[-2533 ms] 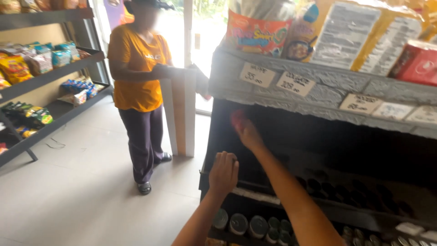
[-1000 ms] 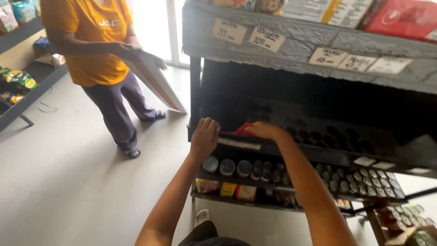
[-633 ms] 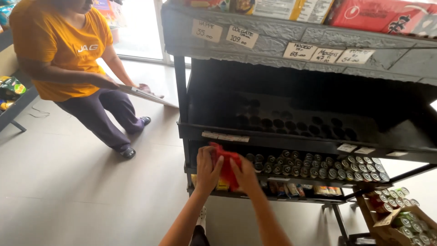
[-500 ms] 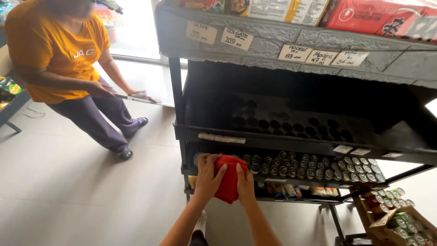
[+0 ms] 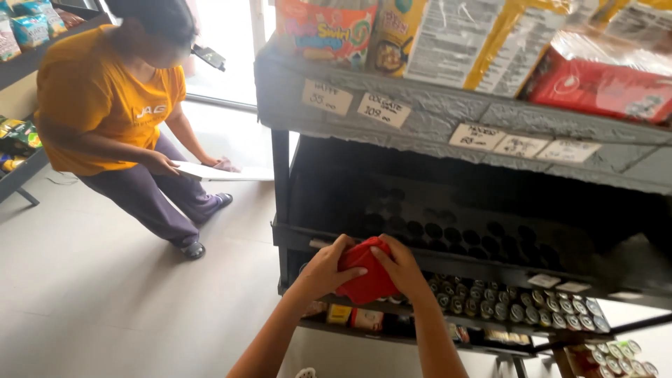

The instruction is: Stocking canned goods from a cardboard box onto a store shelf and then wiping the shelf with a red cloth.

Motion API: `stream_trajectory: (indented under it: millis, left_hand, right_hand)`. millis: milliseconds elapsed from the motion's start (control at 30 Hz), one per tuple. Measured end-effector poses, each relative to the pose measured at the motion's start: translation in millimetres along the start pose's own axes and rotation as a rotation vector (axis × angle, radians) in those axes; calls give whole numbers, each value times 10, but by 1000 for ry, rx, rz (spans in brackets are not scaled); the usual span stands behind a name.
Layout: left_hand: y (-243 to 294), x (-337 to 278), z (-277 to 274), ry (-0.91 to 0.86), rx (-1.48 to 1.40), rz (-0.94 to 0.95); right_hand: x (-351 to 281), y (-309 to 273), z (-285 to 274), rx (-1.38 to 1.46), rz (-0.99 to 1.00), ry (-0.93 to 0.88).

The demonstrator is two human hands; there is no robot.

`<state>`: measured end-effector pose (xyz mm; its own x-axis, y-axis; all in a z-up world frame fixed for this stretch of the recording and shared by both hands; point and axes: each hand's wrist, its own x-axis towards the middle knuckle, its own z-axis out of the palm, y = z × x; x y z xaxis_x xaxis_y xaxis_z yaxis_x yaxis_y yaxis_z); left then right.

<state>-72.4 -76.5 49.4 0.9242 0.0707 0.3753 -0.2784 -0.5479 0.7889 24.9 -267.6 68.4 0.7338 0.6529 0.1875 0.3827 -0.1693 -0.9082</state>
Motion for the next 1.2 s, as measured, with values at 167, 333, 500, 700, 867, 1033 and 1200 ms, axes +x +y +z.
stream_trajectory:
  millis: [167,333,500,700,867,1033,1200]
  left_hand:
    - [-79,363,-172,140,7,-139]
    - [-431,630,-96,8,23,-40]
    - [-341,735,34,219,9,-118]
    - [16,288,342,278,-367,-284]
    - [29,-265,820,250,-444,-379]
    - [316,-784,1195,195,-769,-631]
    - [860,-1055,1356,139,-734,-601]
  right_hand:
    - [300,-80,55,-69,35,-21]
    - [539,-40,-47,-396,-241,255]
    - [624,311,-146,-802,-622,420]
    - [57,272,11,-828,-587,57]
    - [-636,379,-21,-782,-598,52]
    - [-1398,303,-206,-531,-422,-85]
    - [-1746,330,-433,-368,-212,-240]
